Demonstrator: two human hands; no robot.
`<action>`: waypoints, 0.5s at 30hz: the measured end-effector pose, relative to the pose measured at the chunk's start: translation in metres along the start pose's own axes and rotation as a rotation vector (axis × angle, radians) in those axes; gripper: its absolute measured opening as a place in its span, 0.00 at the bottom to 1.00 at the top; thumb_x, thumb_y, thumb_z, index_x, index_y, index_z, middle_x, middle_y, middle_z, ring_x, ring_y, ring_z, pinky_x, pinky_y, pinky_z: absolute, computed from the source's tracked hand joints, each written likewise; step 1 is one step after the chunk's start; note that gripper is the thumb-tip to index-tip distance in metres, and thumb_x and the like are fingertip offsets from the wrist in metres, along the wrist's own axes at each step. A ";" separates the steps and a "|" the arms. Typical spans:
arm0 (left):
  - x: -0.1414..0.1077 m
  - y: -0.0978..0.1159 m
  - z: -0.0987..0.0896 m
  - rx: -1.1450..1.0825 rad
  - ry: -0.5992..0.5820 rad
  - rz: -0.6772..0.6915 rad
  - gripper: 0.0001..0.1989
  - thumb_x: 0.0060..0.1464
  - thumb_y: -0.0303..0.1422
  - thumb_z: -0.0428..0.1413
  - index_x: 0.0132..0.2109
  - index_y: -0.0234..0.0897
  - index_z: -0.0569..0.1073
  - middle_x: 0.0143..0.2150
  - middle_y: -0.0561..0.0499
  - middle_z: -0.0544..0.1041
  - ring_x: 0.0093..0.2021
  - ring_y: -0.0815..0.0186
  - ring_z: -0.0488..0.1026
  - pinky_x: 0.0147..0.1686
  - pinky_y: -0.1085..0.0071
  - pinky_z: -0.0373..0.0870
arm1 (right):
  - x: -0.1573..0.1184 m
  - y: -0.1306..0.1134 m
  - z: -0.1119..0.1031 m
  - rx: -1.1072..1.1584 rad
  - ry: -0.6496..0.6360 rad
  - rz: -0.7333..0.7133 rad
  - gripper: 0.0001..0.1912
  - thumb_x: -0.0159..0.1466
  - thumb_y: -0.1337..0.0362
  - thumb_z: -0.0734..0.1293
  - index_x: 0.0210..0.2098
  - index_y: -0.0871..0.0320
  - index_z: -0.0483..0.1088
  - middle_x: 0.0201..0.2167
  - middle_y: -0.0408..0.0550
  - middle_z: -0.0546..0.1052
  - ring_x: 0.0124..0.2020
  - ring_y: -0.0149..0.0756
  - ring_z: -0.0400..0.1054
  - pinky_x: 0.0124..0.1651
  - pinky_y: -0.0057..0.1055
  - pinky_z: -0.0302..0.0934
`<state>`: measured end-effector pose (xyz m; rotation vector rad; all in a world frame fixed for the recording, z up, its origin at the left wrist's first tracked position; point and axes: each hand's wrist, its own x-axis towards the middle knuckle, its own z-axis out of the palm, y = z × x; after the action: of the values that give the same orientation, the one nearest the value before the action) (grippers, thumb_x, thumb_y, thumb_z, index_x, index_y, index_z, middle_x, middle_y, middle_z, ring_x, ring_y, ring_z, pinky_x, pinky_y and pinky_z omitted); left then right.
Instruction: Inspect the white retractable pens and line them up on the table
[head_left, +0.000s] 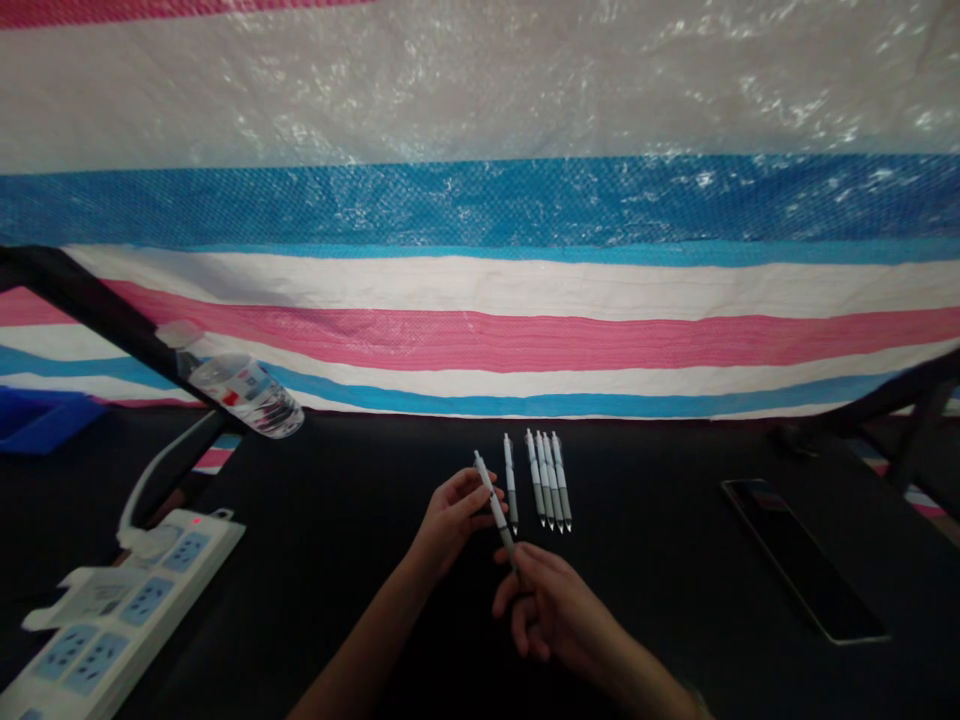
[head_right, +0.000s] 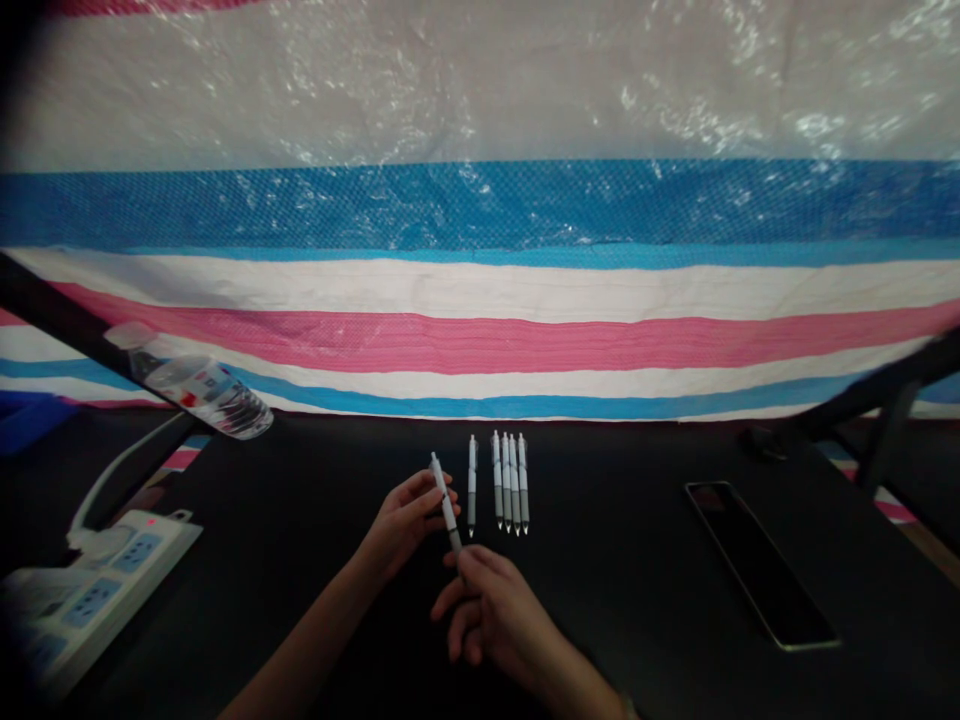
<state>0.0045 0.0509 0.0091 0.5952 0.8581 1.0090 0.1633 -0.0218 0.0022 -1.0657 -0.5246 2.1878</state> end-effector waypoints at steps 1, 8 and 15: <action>0.000 0.000 0.000 0.003 0.001 -0.004 0.17 0.45 0.35 0.69 0.41 0.33 0.77 0.33 0.47 0.79 0.33 0.63 0.78 0.33 0.70 0.75 | 0.000 0.000 0.000 -0.016 0.001 -0.008 0.27 0.54 0.43 0.73 0.36 0.56 0.61 0.23 0.42 0.77 0.12 0.28 0.68 0.12 0.18 0.43; 0.001 0.000 0.000 0.005 0.018 0.001 0.17 0.44 0.36 0.70 0.40 0.33 0.77 0.32 0.48 0.79 0.32 0.64 0.78 0.33 0.70 0.75 | 0.001 0.000 -0.004 -0.007 -0.010 -0.008 0.29 0.57 0.40 0.68 0.39 0.62 0.66 0.23 0.46 0.77 0.15 0.30 0.69 0.14 0.20 0.50; 0.000 -0.001 0.003 0.014 0.027 0.012 0.18 0.44 0.36 0.70 0.40 0.33 0.77 0.33 0.48 0.79 0.32 0.64 0.78 0.32 0.71 0.75 | 0.002 -0.003 -0.006 -0.127 0.027 -0.080 0.27 0.53 0.44 0.74 0.29 0.57 0.59 0.19 0.39 0.74 0.11 0.25 0.65 0.12 0.18 0.41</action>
<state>0.0076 0.0503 0.0107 0.6005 0.8874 1.0245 0.1683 -0.0180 -0.0003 -1.1193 -0.6899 2.0902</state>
